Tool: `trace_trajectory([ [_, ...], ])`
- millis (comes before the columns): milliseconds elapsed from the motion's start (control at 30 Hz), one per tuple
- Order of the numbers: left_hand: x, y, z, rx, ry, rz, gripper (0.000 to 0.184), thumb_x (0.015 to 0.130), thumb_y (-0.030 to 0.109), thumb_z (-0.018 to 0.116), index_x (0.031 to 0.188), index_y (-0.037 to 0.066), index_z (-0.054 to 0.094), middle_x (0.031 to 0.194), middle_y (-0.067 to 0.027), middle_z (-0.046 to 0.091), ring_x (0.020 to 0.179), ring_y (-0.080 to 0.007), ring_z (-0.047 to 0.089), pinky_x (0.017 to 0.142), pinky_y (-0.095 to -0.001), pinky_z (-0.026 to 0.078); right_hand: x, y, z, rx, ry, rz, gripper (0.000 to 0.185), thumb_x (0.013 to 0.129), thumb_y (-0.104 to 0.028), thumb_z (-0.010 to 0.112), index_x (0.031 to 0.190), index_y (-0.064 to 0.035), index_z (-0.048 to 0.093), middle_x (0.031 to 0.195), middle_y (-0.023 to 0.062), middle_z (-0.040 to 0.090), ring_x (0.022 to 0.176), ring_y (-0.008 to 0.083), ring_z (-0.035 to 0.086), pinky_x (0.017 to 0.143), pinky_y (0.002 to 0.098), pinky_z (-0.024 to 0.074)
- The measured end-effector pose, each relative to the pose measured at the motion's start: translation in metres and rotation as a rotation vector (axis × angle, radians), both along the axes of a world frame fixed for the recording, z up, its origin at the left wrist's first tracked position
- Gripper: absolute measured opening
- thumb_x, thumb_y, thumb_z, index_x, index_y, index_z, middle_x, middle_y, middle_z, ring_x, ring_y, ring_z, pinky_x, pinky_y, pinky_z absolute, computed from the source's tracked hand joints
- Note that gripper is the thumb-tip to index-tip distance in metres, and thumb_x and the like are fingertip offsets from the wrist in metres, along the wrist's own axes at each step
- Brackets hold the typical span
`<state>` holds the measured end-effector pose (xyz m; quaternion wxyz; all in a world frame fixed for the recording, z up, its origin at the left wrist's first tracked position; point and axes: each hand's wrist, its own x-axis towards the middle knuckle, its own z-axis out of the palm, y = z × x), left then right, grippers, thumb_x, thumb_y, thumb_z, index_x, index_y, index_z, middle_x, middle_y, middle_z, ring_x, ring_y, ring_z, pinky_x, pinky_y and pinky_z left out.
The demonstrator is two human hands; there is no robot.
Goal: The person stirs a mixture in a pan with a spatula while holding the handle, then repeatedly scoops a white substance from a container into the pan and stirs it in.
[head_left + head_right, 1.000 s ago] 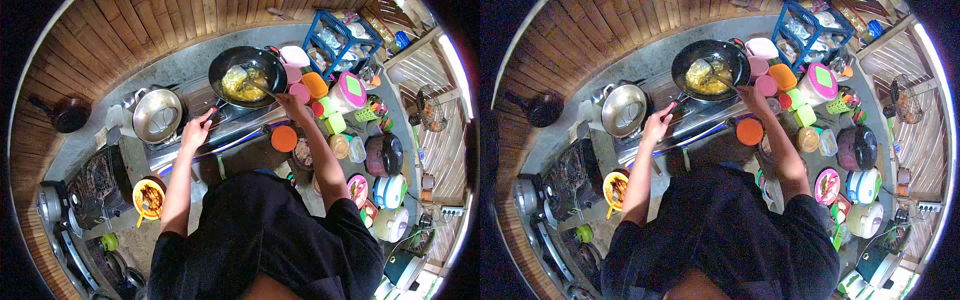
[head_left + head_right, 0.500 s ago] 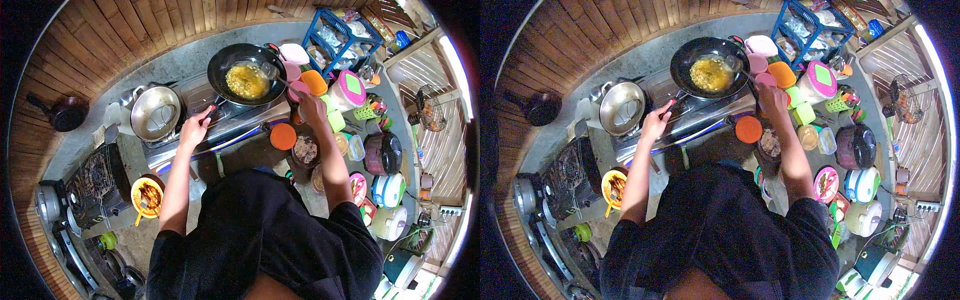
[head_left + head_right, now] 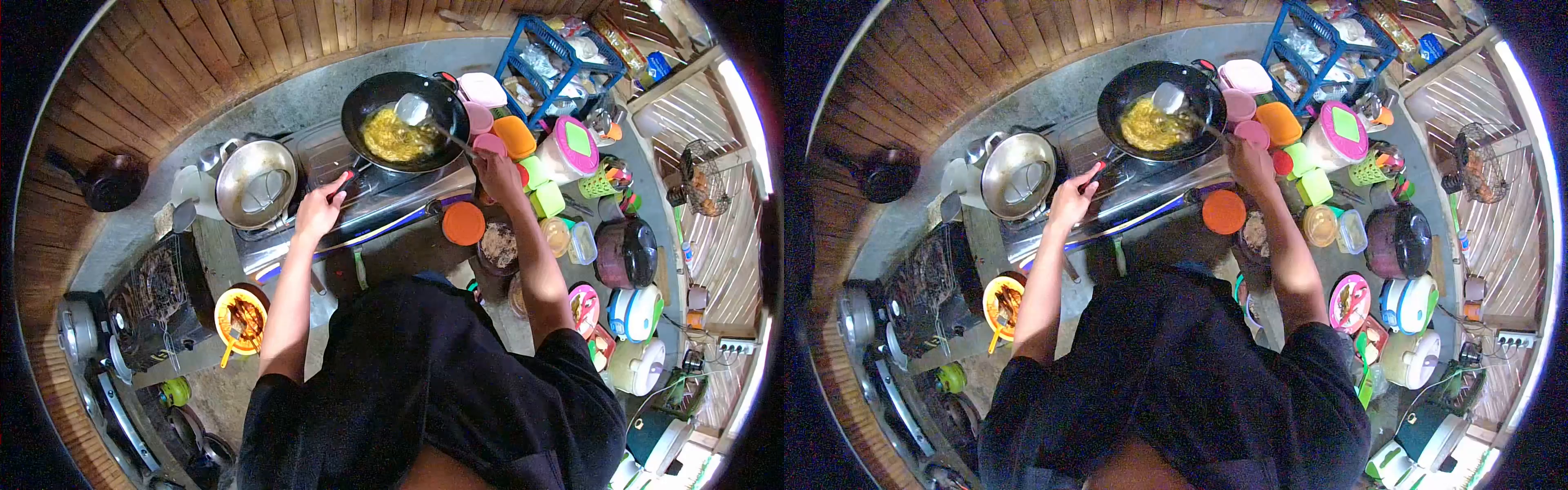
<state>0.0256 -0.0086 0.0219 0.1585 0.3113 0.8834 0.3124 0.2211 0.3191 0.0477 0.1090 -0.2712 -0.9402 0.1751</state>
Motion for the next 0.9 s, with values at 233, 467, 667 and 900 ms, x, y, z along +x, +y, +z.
trace_trajectory([
  [233,-0.002,-0.001,-0.004,0.030,0.025,-0.019,0.041,0.091,0.027,0.060,0.131,0.037,0.056,0.114,-0.0132,0.066,0.096,-0.0359,0.065,0.085,-0.0419,0.052,-0.007,0.017,-0.015,0.209,-0.070,-0.137,0.030,0.094,-0.029,0.046,0.096,-0.0044,0.064,0.087,0.0250,0.067,0.079,0.0416,0.067,0.067,0.0524,0.0541],
  [467,-0.003,-0.001,-0.010,0.023,0.039,-0.006,0.041,0.091,0.027,0.061,0.131,0.035,0.057,0.109,-0.0152,0.067,0.093,-0.0369,0.066,0.083,-0.0429,0.052,-0.026,0.037,-0.055,0.090,0.007,0.058,0.024,0.093,-0.022,0.054,0.100,-0.0022,0.065,0.083,0.0208,0.067,0.077,0.0360,0.068,0.065,0.0483,0.0528],
  [667,-0.001,-0.001,-0.003,0.014,0.025,0.004,0.042,0.091,0.027,0.062,0.132,0.036,0.056,0.113,-0.0154,0.066,0.096,-0.0356,0.066,0.084,-0.0400,0.052,-0.037,0.019,-0.025,-0.453,-0.180,0.090,0.018,0.090,-0.012,0.054,0.097,0.0006,0.066,0.079,0.0160,0.067,0.073,0.0224,0.068,0.065,0.0387,0.0533],
  [900,-0.003,-0.002,-0.012,0.045,0.047,-0.017,0.042,0.092,0.027,0.060,0.132,0.037,0.055,0.117,-0.0117,0.065,0.098,-0.0349,0.065,0.085,-0.0412,0.052,0.006,-0.005,0.004,-0.087,0.085,0.092,0.030,0.086,-0.012,0.056,0.114,-0.0132,0.067,0.093,0.0174,0.070,0.084,0.0374,0.068,0.074,0.0482,0.0530],
])
